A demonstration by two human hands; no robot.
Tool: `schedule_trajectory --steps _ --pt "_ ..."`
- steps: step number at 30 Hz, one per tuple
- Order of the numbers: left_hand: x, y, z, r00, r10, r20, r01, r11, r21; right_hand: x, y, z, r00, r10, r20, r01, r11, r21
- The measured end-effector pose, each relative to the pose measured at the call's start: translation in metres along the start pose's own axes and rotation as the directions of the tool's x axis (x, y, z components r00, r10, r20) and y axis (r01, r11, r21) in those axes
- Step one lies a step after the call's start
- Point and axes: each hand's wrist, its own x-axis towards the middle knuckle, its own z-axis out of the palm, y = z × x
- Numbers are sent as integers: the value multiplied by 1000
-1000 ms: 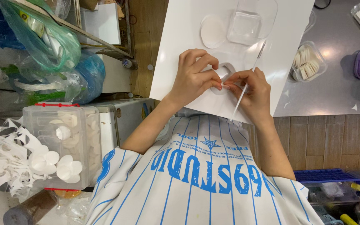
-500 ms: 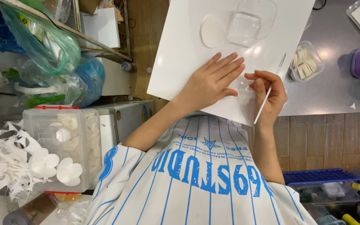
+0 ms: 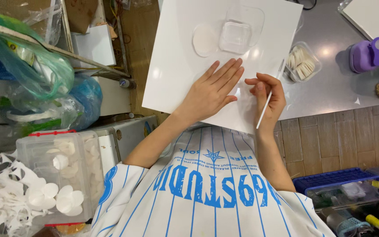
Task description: The person uses a thin white stick to press and adjust small white circular pieces into a flower-shaped mold on a white board. The person repeatedly picks up pieces, places them into the mold, and uses the stick to smooth or position them. The person occasionally lifts the mold to inspect the arrangement.
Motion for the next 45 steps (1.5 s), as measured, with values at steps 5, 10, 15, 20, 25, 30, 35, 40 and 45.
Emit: schedule_trajectory --steps 5,10,15,20,25,30,35,40,45 --pt "2 3 0 1000 -12 -18 13 999 42 3 4 -1 1000 1 -11 -1 1000 -1" --pt "6 0 11 1000 6 2 -6 997 77 5 5 -2 1000 18 1 -18 1000 16" --pt "3 3 7 999 -12 -41 16 996 86 6 3 0 1000 26 15 -27 999 20" --pt "-3 8 9 994 -58 -96 60 998 17 5 3 -2 999 30 24 -31 999 22" --pt "-5 3 19 987 -85 -136 90 995 33 4 0 1 999 25 40 -26 1000 5" --pt "-9 2 21 976 -90 -199 91 996 -5 5 0 2 999 25 34 -24 999 -25" --pt "-27 3 5 871 -462 -168 162 592 -789 6 2 -1 999 35 20 -34 999 -17" --pt "-32 -7 -8 804 -585 110 -274 -527 -804 7 5 -4 999 0 50 3 999 -45" --pt "-26 4 -9 861 -500 95 -316 -671 -670 2 -1 -4 997 -19 75 23 998 -50"
